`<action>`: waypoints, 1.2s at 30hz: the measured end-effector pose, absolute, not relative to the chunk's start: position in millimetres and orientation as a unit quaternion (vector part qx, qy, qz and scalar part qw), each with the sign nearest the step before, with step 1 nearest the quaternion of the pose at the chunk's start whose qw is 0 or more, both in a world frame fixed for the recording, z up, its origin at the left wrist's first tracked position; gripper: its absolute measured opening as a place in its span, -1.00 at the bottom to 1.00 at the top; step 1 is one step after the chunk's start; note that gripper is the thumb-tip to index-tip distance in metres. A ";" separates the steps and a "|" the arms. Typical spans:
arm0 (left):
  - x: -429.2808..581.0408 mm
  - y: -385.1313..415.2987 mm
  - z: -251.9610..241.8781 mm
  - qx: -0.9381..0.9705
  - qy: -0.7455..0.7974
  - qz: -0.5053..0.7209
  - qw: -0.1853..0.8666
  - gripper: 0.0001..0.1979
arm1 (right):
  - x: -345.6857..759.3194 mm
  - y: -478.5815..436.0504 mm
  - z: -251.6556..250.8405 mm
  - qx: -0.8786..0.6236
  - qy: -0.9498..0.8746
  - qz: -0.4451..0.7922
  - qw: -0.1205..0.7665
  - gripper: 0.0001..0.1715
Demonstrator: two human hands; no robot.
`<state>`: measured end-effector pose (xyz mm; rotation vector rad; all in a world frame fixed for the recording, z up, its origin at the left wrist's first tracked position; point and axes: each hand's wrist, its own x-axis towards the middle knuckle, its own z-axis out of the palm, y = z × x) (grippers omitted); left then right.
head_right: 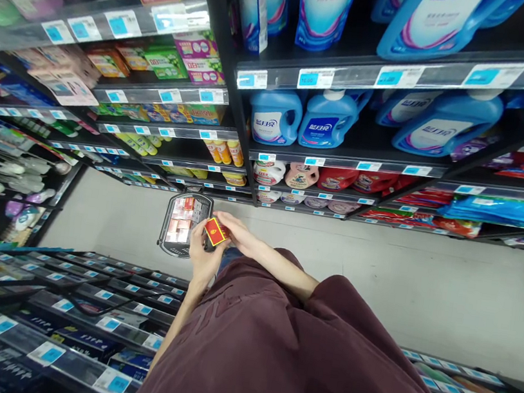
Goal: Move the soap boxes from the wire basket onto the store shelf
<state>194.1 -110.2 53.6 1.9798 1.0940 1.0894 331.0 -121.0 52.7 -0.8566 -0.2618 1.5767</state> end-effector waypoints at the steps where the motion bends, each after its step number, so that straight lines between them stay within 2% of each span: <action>1: 195.0 -110.4 52.6 0.715 0.429 0.422 0.357 -0.30 | 332.0 -119.0 48.8 -0.379 -0.104 0.677 0.623 -0.56; 5: 198.5 -107.2 48.4 0.574 0.443 0.462 0.511 -0.22 | 340.1 -114.4 35.2 -0.424 -0.078 0.646 0.630 -0.63; 11: 198.8 -102.1 45.0 0.431 0.467 0.464 0.617 -0.32 | 348.7 -117.9 35.1 -0.455 -0.091 0.607 0.645 -0.57; 20: 199.2 -101.4 43.6 0.383 0.464 0.475 0.642 -0.44 | 352.1 -120.7 39.3 -0.466 -0.108 0.606 0.636 -0.53; 36: 194.7 -104.4 38.3 0.393 0.484 0.480 0.618 -0.41 | 351.8 -120.8 38.5 -0.455 -0.113 0.624 0.625 -0.48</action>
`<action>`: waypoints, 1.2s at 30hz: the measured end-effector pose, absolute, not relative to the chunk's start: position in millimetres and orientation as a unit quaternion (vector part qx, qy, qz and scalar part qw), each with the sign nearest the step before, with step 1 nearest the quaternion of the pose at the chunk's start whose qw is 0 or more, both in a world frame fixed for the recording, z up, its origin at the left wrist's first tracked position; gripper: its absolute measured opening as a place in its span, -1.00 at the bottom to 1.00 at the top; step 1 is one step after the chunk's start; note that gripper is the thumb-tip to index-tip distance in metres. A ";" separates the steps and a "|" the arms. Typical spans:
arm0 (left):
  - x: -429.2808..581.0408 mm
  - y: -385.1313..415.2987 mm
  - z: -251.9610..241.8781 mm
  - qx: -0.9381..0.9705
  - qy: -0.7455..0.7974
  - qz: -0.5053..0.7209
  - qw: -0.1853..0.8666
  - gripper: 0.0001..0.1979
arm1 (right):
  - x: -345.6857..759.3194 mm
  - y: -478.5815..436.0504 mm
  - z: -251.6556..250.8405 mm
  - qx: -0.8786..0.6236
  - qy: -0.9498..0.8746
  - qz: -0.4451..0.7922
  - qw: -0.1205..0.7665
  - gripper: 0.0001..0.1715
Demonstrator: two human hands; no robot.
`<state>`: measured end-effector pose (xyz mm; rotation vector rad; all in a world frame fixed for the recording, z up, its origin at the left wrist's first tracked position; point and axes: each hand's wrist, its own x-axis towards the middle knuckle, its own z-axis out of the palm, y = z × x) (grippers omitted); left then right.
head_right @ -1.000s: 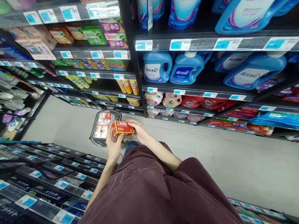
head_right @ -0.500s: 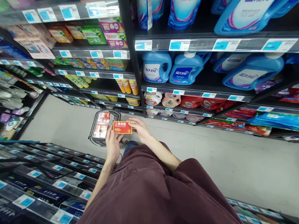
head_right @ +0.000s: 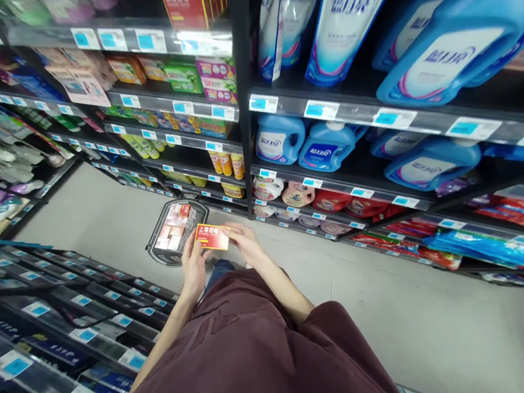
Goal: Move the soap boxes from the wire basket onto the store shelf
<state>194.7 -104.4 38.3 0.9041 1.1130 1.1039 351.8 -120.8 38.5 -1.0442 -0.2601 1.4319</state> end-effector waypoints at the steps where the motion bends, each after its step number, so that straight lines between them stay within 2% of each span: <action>1: 193.4 -105.1 37.8 0.405 0.480 0.479 0.613 -0.41 | 351.2 -120.3 37.3 -0.453 -0.124 0.632 0.616 -0.48; 4: 188.9 -106.4 35.0 0.449 0.459 0.483 0.595 -0.38 | 350.4 -119.0 33.9 -0.441 -0.175 0.654 0.590 -0.49; 9: 183.4 -103.5 30.1 0.457 0.457 0.515 0.564 -0.42 | 356.1 -115.9 35.8 -0.444 -0.293 0.649 0.544 -0.35; 12: 181.4 -99.5 32.6 0.483 0.456 0.524 0.533 -0.46 | 362.9 -111.1 46.3 -0.469 -0.380 0.620 0.502 -0.38; 18: 171.8 -91.3 48.5 0.564 0.442 0.510 0.475 -0.46 | 382.8 -89.3 104.9 -0.502 -0.618 0.407 0.448 -0.61; 21: 167.8 -89.8 53.0 0.591 0.444 0.510 0.440 -0.50 | 400.5 -66.4 150.8 -0.464 -0.720 0.303 0.417 -0.63; 25: 169.5 -94.9 55.9 0.674 0.412 0.469 0.395 -0.62 | 424.6 -26.6 214.1 -0.444 -0.738 0.218 0.459 -0.62; 27: 171.5 -99.4 57.4 0.729 0.393 0.430 0.359 -0.66 | 433.0 -5.2 242.0 -0.470 -0.697 0.165 0.516 -0.61; 31: 172.8 -104.5 57.8 0.826 0.331 0.329 0.317 -0.61 | 446.0 45.9 287.7 -0.516 -0.572 0.050 0.636 -0.50; 33: 171.8 -103.4 54.4 0.867 0.295 0.268 0.299 -0.57 | 454.7 75.5 306.9 -0.521 -0.545 0.006 0.657 -0.45; 36: 169.4 -98.4 44.0 0.911 0.264 0.177 0.264 -0.51 | 470.4 116.9 332.3 -0.541 -0.543 -0.025 0.642 -0.47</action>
